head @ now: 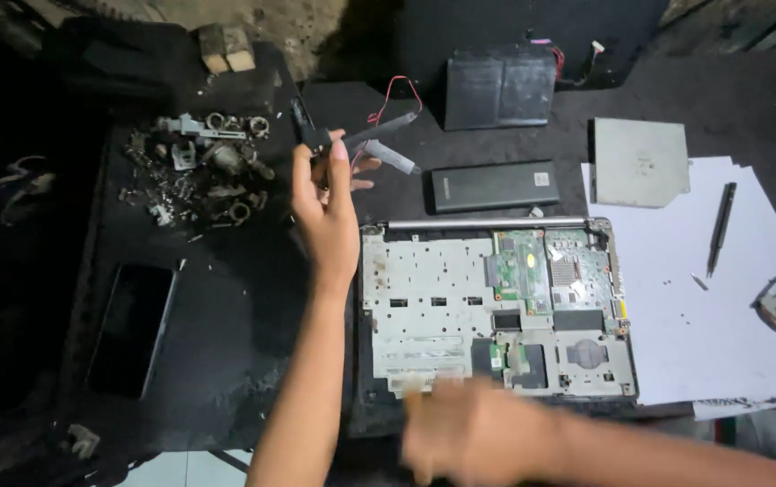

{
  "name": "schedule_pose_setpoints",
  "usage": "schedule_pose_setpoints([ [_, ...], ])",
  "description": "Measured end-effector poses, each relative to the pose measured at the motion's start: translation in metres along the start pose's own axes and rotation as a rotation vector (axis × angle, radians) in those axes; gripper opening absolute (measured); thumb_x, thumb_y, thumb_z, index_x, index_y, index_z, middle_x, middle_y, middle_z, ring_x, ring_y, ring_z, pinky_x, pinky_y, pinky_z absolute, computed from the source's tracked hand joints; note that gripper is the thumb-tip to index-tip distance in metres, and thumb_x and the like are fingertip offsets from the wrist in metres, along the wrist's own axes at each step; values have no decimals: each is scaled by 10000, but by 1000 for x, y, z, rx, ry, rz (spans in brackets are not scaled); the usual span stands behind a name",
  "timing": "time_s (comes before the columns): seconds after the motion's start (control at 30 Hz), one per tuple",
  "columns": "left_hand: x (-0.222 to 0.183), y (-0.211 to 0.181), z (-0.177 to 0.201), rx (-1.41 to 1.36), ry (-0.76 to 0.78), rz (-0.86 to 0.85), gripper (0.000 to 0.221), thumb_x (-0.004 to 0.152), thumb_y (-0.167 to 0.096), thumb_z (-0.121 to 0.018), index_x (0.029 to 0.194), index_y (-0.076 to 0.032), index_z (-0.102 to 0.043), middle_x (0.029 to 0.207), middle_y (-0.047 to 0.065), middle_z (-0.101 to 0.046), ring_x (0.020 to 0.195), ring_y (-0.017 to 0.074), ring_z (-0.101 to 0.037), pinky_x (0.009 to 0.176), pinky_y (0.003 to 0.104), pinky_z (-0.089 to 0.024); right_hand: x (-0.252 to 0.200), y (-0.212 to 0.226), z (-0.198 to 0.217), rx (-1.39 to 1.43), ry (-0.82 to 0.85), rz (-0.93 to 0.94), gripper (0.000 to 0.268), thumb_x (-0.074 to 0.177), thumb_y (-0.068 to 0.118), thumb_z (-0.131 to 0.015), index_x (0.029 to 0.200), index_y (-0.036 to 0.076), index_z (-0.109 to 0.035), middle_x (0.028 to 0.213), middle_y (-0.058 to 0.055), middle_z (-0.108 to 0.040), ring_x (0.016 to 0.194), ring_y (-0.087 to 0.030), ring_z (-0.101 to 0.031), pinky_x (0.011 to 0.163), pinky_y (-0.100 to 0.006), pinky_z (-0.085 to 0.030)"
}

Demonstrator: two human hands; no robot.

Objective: Disassembling and assembling components of a laptop, including the fan and battery, using a screwdriver on a repair bench.

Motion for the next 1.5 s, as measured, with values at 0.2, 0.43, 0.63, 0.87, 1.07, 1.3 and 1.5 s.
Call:
schedule_pose_setpoints([
  [0.2,-2,14,-2,-30,-4,69,256,1098,-292,-543,1276,-117,-603,1136,144,-723,944,232,-784,748,317,-632,-43,-106,33,-356,-152,-304,89,842,203,-739,821,175,-658,738,-5,-658,628,-251,-674,609,-378,-521],
  [0.43,-4,0,-8,67,32,-32,205,1081,-223,-494,1190,-71,-578,1059,81,-700,872,201,-798,676,255,-613,-34,-40,40,-89,-98,-341,365,833,-123,-470,1050,160,-550,782,-3,-615,658,-154,-643,618,-311,-629],
  [0.63,-5,4,-10,35,33,4,210,1073,-232,-500,1178,-66,-574,1022,80,-707,836,197,-790,645,268,-621,-41,-31,46,-116,-19,-113,365,685,107,-530,1044,147,-577,1018,-109,-658,772,-254,-621,613,-455,-514],
  [0.87,-5,3,-13,52,44,-14,214,1080,-238,-495,1187,-68,-569,1046,92,-691,867,204,-791,685,277,-627,-43,-12,38,-277,-104,-166,239,806,-22,-512,951,168,-522,1121,-167,-738,790,-192,-619,611,-332,-477],
  [1.07,-6,6,-13,53,50,-3,212,1077,-233,-501,1178,-61,-575,1042,97,-684,857,220,-793,668,284,-634,-69,-41,68,-193,-198,-310,396,683,-41,-459,977,185,-596,920,-28,-646,737,-193,-632,674,-375,-549],
  [1.3,-5,3,-16,67,68,-18,226,1087,-226,-489,1211,-54,-569,1063,105,-673,867,221,-782,685,291,-644,-80,-10,42,47,-174,-444,214,1046,176,-524,1228,113,-617,685,-36,-524,536,-223,-449,542,-369,-389],
  [1.5,-7,16,-15,-9,23,21,237,1096,-233,-538,1239,-61,-616,1126,198,-701,903,290,-781,693,362,-661,-120,-70,78,-459,-345,-401,78,897,101,-606,853,145,-654,652,-39,-662,557,-298,-658,541,-413,-503],
])
Point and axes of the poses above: each hand's wrist, its own x-axis towards the middle knuckle, its own z-axis out of the back of the hand, y = z × x, the point moved 6 cm from there along x, towards the middle knuckle
